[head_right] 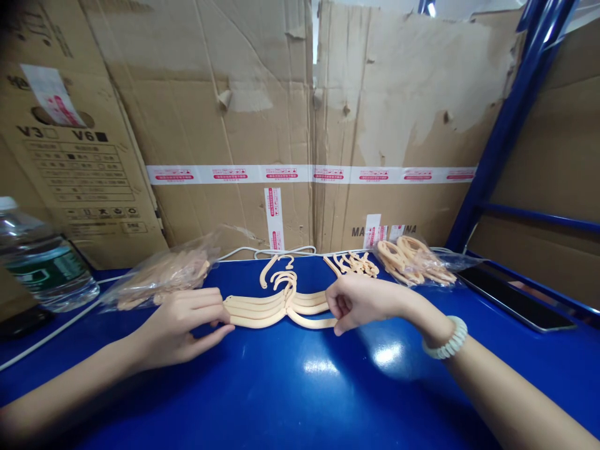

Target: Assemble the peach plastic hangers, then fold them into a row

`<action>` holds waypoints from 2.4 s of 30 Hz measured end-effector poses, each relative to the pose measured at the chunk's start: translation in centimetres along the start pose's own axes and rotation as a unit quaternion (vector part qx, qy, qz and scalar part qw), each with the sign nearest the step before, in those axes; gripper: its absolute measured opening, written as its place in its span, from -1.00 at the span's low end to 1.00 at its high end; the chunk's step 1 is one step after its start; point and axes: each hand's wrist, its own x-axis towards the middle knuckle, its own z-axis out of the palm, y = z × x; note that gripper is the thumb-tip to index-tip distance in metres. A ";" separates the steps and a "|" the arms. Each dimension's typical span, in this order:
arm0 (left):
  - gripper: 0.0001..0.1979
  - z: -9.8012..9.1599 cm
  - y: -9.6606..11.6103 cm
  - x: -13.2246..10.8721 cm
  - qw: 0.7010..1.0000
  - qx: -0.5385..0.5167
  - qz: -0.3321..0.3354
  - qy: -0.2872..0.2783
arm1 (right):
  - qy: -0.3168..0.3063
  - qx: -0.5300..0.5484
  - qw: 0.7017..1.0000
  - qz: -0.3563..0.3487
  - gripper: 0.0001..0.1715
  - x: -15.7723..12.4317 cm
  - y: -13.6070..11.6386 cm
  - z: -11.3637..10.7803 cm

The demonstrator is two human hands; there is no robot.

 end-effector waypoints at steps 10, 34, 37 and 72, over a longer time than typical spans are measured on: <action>-0.87 2.3 4.5 0.0 0.995 -0.066 0.040 -0.066 | -0.130 0.029 0.991 -0.010 -0.51 -0.4 -1.4 2.1; -0.81 3.2 4.3 -0.5 0.983 -0.176 -0.032 -0.042 | -0.141 -0.063 0.985 -0.078 -0.71 0.1 -2.7 4.2; -0.76 3.2 4.0 -0.6 0.984 -0.168 -0.030 -0.040 | -0.120 -0.050 0.989 -0.074 -0.72 0.0 -2.8 3.7; -0.82 2.5 -5.9 5.6 0.967 -0.199 -0.160 -0.012 | 0.215 0.150 0.964 -0.042 -0.77 11.8 2.6 -0.9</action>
